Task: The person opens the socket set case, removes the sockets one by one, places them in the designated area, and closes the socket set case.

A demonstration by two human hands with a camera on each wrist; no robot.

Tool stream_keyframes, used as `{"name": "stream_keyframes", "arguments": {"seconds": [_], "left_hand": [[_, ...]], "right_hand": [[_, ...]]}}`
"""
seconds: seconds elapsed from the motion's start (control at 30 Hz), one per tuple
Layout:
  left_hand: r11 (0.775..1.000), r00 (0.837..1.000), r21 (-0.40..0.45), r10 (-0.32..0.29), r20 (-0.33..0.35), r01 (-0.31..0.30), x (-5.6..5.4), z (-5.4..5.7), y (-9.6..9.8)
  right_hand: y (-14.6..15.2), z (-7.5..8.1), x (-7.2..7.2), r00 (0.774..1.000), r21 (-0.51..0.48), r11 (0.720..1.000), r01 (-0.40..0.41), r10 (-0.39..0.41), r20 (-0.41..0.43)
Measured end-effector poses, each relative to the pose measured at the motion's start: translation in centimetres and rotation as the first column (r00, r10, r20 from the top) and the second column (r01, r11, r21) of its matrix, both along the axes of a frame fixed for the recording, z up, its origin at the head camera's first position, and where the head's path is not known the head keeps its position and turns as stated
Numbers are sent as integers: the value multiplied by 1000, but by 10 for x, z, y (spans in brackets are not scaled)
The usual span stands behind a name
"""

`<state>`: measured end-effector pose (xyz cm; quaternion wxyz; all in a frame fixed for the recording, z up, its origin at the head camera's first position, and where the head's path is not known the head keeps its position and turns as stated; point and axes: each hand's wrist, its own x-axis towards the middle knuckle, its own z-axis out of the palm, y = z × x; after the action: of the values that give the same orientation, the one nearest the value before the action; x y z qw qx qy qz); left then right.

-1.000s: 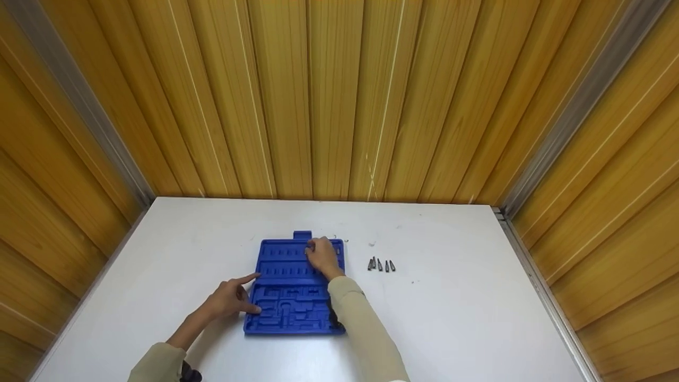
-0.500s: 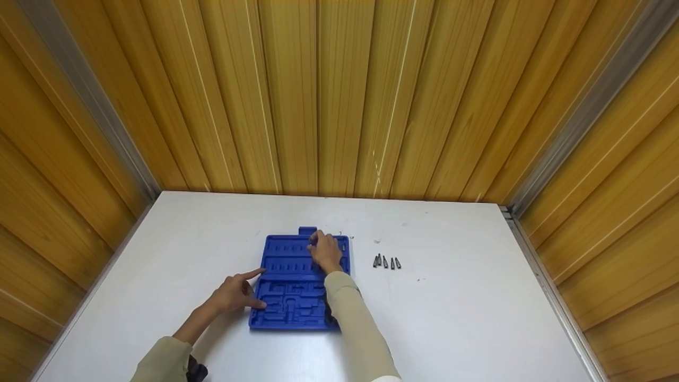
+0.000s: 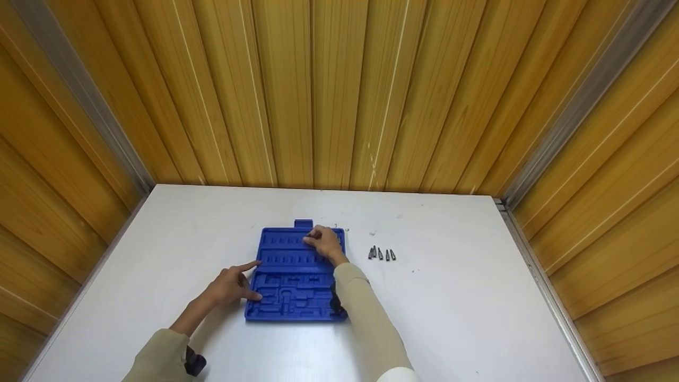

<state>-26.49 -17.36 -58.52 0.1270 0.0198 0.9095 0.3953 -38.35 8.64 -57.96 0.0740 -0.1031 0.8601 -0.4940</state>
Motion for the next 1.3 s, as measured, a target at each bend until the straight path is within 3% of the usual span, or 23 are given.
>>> {"name": "stream_keyframes", "arguments": {"seconds": [0.2,0.33,0.63,1.03,1.3], "left_hand": [[1000,1000,-6,8,5,-8,-2,3,1],[1000,1000,-17,17,7,-17,-2,4,-1],[999,1000,-45,3,23,-2,-3,5,-2],[1000,1000,-25,-6,5,6,-4,8,0],[999,1000,-34,0,21,1,-1,5,-1]], "right_hand": [[25,14,0,990,-41,997,-66,71,122],[41,24,-1,983,-80,993,-86,98,158],[87,45,-1,989,-40,999,-35,41,145],[137,57,1,993,23,999,26,-28,111],[164,58,4,991,85,996,-29,18,131]]}}
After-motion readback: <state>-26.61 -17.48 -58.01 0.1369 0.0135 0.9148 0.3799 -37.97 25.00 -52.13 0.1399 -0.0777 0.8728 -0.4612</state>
